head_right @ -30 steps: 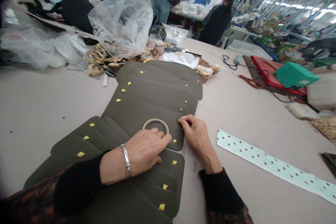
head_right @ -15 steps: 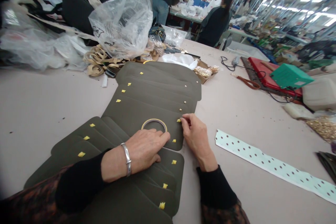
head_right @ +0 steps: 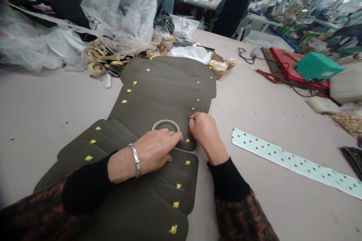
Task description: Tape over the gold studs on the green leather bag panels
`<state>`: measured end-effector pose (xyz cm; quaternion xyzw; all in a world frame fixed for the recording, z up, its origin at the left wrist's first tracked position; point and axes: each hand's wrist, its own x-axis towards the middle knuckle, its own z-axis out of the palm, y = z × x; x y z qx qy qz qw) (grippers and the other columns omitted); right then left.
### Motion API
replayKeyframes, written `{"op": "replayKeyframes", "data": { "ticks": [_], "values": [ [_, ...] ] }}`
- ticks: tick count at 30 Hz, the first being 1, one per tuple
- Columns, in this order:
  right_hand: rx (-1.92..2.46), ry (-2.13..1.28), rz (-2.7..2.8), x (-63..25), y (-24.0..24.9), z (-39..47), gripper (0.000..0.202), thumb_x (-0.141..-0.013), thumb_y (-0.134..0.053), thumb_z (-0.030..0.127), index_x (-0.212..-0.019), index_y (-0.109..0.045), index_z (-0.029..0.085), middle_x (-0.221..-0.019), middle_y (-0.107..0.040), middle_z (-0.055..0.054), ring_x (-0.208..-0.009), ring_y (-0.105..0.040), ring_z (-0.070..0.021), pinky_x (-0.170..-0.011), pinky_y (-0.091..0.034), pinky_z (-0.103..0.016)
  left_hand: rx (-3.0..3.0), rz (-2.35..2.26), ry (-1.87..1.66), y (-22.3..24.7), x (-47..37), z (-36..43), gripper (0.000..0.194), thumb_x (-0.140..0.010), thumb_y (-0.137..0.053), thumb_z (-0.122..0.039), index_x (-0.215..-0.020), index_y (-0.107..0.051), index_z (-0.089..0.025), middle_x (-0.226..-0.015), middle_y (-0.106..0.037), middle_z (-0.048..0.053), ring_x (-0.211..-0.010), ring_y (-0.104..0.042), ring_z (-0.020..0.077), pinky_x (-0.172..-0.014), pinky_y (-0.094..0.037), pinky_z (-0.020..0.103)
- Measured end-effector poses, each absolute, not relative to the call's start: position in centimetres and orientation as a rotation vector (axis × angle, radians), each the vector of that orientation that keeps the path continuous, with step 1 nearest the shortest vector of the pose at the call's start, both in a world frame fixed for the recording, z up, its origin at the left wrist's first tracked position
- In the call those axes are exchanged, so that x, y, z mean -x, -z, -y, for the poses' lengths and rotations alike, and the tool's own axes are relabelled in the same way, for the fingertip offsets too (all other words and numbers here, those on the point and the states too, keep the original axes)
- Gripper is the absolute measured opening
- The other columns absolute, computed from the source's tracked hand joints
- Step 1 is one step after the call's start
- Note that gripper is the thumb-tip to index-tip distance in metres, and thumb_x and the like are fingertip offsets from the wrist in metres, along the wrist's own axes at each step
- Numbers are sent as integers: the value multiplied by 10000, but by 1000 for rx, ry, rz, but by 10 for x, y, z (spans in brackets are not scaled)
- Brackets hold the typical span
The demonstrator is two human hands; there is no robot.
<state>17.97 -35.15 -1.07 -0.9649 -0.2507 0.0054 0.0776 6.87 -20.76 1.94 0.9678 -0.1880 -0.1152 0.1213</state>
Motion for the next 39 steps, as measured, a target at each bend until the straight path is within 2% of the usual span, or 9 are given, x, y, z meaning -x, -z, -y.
{"op": "replayKeyframes", "data": {
  "ticks": [4,12,19,21,25,29,32,35,39],
  "values": [
    [2856,-45,615,-182,11,350,224,-775,-499,177,-695,-708,195,-766,-727,-84,-723,-648,-212,-633,-415,-295,-2822,533,365,-20,-70,207,371,-711,-691,-198,-1011,-473,-196,-963,-652,62,-890,-614,265,-679,-502,347],
    [2774,180,646,-175,21,360,160,-820,-543,272,-847,-688,208,-881,-627,-89,-759,-605,-202,-674,-443,-313,-2759,518,455,-24,-71,205,372,-721,-650,-161,-1032,-448,-197,-923,-663,69,-867,-650,282,-671,-490,343],
    [2651,240,655,-179,26,364,324,-795,-583,291,-1089,-580,156,-970,-615,-109,-819,-605,-225,-741,-467,-362,-2640,566,462,-25,-73,197,389,-710,-653,-136,-1027,-437,-204,-944,-648,48,-892,-635,245,-683,-462,303],
    [2618,206,636,-180,24,367,334,-784,-596,307,-1085,-578,163,-930,-636,-90,-832,-612,-227,-724,-464,-351,-2606,585,464,-30,-71,195,390,-710,-654,-129,-1020,-430,-207,-928,-643,36,-884,-628,231,-684,-456,296],
    [2604,50,563,-178,18,370,368,-767,-612,349,-1093,-585,179,-795,-657,-32,-681,-613,-186,-612,-424,-299,-2603,600,485,-47,-65,196,374,-713,-605,-62,-1013,-425,-194,-964,-640,47,-900,-624,225,-709,-458,298],
    [2618,-183,696,-172,11,371,204,-761,-609,335,-920,-657,217,-672,-658,5,-597,-599,-159,-547,-378,-274,-2598,603,546,-53,-61,200,404,-715,-596,-53,-1049,-419,-193,-972,-646,46,-885,-640,237,-678,-465,302],
    [2686,-216,809,-169,7,371,108,-731,-639,316,-792,-680,237,-705,-668,-8,-628,-610,-169,-554,-384,-280,-2605,621,505,-48,-62,201,399,-706,-618,-70,-1028,-418,-194,-974,-643,55,-903,-636,244,-685,-468,306],
    [2699,-63,904,-172,5,373,130,-729,-645,296,-837,-686,237,-793,-679,-28,-691,-623,-184,-610,-420,-298,-2609,634,456,-40,-64,199,391,-711,-634,-96,-1014,-411,-201,-939,-639,46,-873,-636,230,-670,-465,297],
    [2635,50,800,-180,5,380,161,-812,-563,281,-909,-681,229,-818,-708,-28,-735,-647,-195,-664,-457,-317,-2606,610,435,-34,-69,195,398,-731,-680,-169,-1019,-408,-214,-839,-629,3,-813,-633,202,-628,-445,271]
  ]
}}
